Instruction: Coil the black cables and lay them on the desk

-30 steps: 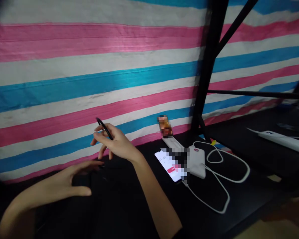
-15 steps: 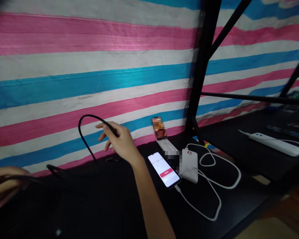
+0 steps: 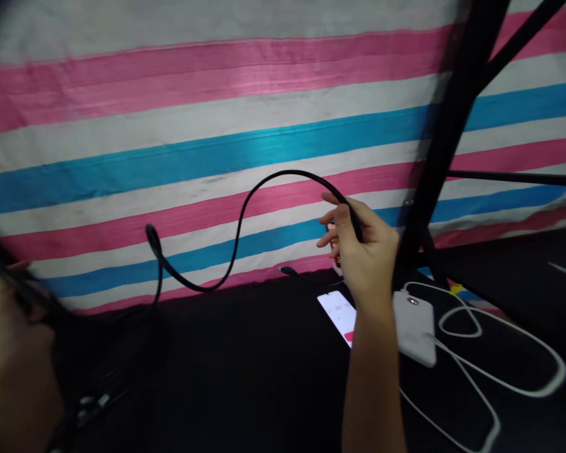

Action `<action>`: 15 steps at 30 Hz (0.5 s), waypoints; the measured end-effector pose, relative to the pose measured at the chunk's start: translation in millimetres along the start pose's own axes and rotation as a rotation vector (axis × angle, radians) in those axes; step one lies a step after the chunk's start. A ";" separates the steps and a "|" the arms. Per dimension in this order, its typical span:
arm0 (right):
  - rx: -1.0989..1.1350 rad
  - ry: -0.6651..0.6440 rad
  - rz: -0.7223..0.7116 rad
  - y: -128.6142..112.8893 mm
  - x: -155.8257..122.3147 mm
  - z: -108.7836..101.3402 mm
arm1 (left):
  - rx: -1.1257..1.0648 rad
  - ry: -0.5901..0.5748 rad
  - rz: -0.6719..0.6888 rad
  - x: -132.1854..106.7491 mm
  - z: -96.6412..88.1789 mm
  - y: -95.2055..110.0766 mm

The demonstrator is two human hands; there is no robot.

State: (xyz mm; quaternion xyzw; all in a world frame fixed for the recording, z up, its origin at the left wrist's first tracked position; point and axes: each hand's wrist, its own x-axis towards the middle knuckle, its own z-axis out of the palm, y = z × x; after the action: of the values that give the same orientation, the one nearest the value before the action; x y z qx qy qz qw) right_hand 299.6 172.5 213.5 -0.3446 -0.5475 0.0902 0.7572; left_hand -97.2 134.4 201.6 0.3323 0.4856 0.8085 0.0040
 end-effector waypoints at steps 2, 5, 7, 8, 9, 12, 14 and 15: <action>0.049 -0.130 0.039 -8.7 -6.1 12.4 | -0.081 0.026 0.002 -7.2 8.8 9.4; 0.143 -0.422 0.126 -18.6 -22.2 43.0 | -0.037 -0.207 0.112 -33.2 24.6 27.5; 0.225 -0.635 0.207 -23.2 -35.7 64.8 | 0.093 -0.349 0.245 -55.3 34.4 38.3; 0.267 -0.735 0.261 -25.3 -42.3 74.4 | 0.174 -0.387 0.321 -65.7 38.6 42.5; 0.309 -0.820 0.321 -27.4 -48.5 82.3 | 0.236 -0.410 0.408 -74.9 42.0 45.8; 0.411 -0.962 0.486 -33.8 -61.4 94.7 | 0.333 -0.414 0.596 -91.4 47.4 51.4; 0.436 -0.983 0.514 -38.1 -64.2 94.1 | 0.337 -0.422 0.622 -94.4 47.7 53.2; 0.434 -0.993 0.504 -40.1 -64.3 92.1 | 0.336 -0.426 0.619 -94.7 47.3 53.9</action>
State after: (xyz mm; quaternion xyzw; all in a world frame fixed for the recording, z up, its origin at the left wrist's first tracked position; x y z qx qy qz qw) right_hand 183.2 148.5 204.1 -0.2179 -0.7063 0.5271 0.4192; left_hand 19.3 111.8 208.1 0.6188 0.4762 0.5941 -0.1931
